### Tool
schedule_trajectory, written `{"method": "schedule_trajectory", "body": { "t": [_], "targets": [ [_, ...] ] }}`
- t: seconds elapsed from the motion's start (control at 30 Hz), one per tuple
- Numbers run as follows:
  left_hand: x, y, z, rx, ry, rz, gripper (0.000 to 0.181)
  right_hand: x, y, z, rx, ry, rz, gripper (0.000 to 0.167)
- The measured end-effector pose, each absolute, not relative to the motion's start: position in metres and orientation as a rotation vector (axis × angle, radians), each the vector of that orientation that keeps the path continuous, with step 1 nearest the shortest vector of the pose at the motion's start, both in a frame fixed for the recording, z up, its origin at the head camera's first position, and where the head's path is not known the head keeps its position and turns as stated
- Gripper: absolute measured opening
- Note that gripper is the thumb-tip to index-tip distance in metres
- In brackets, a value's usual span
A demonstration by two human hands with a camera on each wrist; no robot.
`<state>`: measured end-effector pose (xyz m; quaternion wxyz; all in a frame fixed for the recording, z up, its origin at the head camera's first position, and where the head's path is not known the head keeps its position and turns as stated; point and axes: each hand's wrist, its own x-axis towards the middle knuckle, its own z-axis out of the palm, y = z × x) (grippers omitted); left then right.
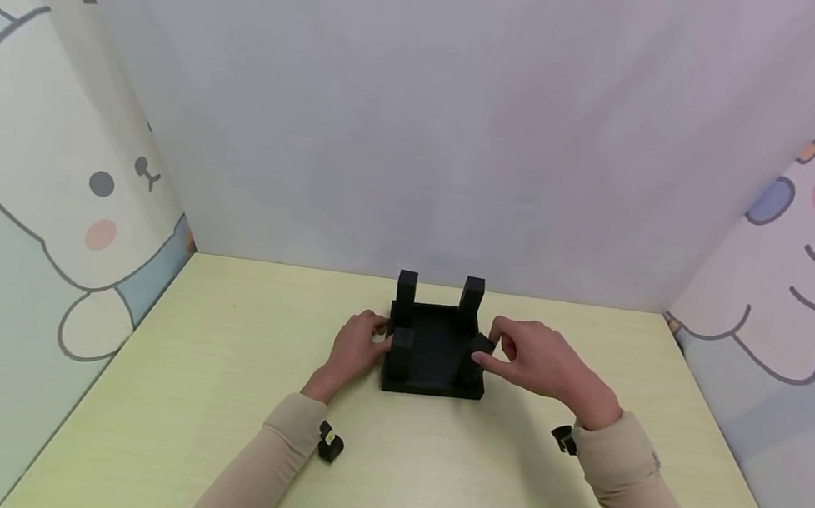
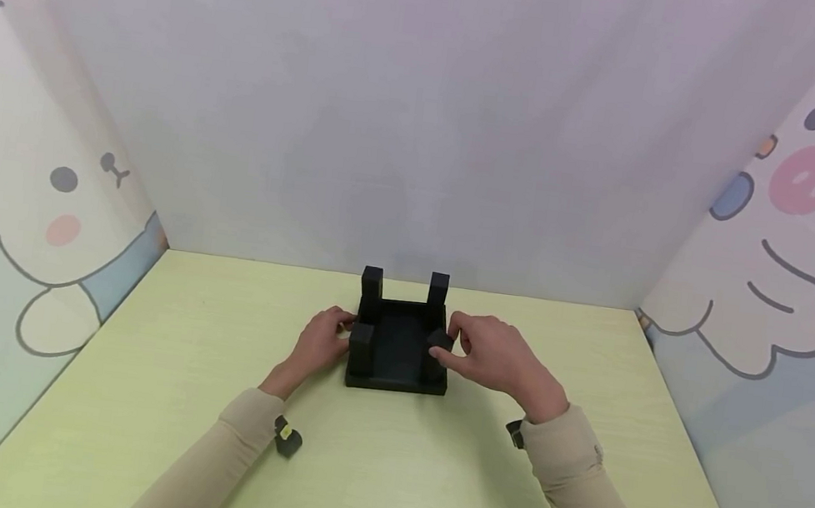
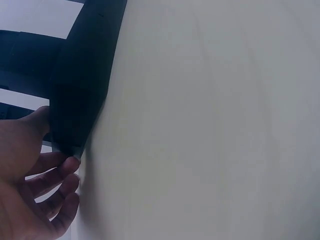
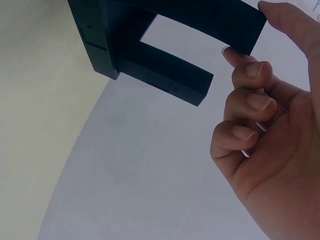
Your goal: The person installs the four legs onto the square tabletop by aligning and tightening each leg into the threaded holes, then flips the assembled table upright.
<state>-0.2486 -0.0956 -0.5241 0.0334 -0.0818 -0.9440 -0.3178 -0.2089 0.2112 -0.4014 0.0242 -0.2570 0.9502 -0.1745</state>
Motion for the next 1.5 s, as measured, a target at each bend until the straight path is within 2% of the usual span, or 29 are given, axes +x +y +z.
{"method": "schedule_trajectory", "body": {
  "t": [0.3,0.47,0.8,1.1,1.23,1.5],
  "targets": [
    [-0.249,-0.096,-0.525,-0.251,-2.894,-0.978,0.034,-0.207,0.211,-0.397,-0.859,2.928,-0.503,0.044],
    [-0.249,-0.096,-0.525,-0.257,-2.900,-0.965,0.035,-0.207,0.210,-0.398,-0.920,2.923,-0.502,0.035],
    [-0.249,-0.095,-0.523,-0.256,-2.898,-0.977,0.036,-0.207,0.208,-0.402,-0.814,2.978,-0.555,0.028],
    [-0.250,-0.095,-0.522,-0.246,-2.902,-0.971,0.036,-0.204,0.204,-0.406,-0.718,3.069,-0.468,0.044],
    [-0.250,-0.096,-0.524,-0.253,-2.897,-0.969,0.037,-0.203,0.206,-0.402,-0.780,3.041,-0.427,0.047],
    [-0.250,-0.096,-0.525,-0.272,-2.892,-0.977,0.036,-0.203,0.207,-0.402,-0.897,3.035,-0.411,0.032]
  ]
}}
